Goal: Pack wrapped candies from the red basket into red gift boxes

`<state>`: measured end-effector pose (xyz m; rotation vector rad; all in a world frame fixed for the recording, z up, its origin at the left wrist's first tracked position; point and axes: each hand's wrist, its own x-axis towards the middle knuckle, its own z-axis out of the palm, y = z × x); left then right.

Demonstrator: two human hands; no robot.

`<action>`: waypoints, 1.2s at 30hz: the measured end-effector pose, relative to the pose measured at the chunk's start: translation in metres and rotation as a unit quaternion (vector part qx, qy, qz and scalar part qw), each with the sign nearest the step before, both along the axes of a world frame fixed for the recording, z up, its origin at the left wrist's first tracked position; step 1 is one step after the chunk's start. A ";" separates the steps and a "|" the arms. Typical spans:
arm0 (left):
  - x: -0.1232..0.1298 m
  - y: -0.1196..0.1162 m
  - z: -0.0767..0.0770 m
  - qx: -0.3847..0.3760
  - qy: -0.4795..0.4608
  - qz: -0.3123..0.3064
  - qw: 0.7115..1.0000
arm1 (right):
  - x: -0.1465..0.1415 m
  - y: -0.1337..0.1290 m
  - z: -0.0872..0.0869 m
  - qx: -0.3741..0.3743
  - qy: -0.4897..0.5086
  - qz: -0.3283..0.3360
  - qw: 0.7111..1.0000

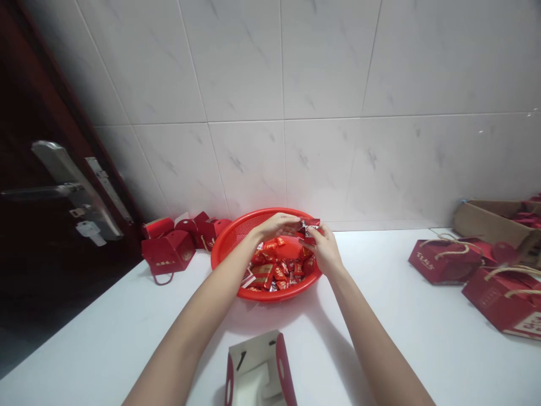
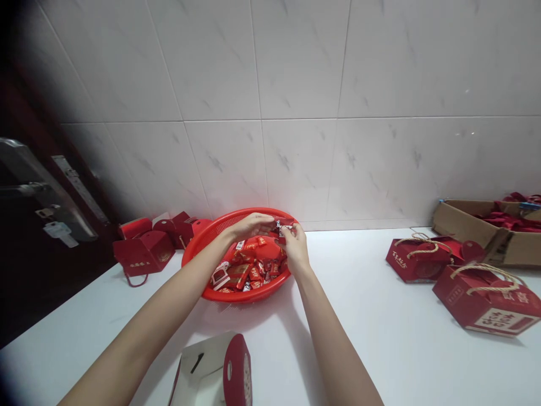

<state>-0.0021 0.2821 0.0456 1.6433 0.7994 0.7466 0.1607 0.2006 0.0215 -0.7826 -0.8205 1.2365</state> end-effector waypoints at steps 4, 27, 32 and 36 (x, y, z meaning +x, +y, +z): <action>0.000 -0.003 0.002 0.008 -0.002 -0.007 1.000 | 0.000 0.001 -0.001 -0.011 0.005 -0.002 1.000; -0.002 -0.011 0.000 -0.067 0.398 -0.104 0.909 | -0.006 0.002 -0.005 0.036 -0.068 -0.053 0.996; 0.014 -0.019 -0.002 0.014 0.593 -0.105 0.798 | -0.006 -0.001 -0.001 0.028 -0.073 -0.048 0.996; 0.014 -0.018 -0.007 0.038 0.584 -0.079 0.807 | -0.006 -0.002 -0.001 0.031 -0.074 -0.041 0.996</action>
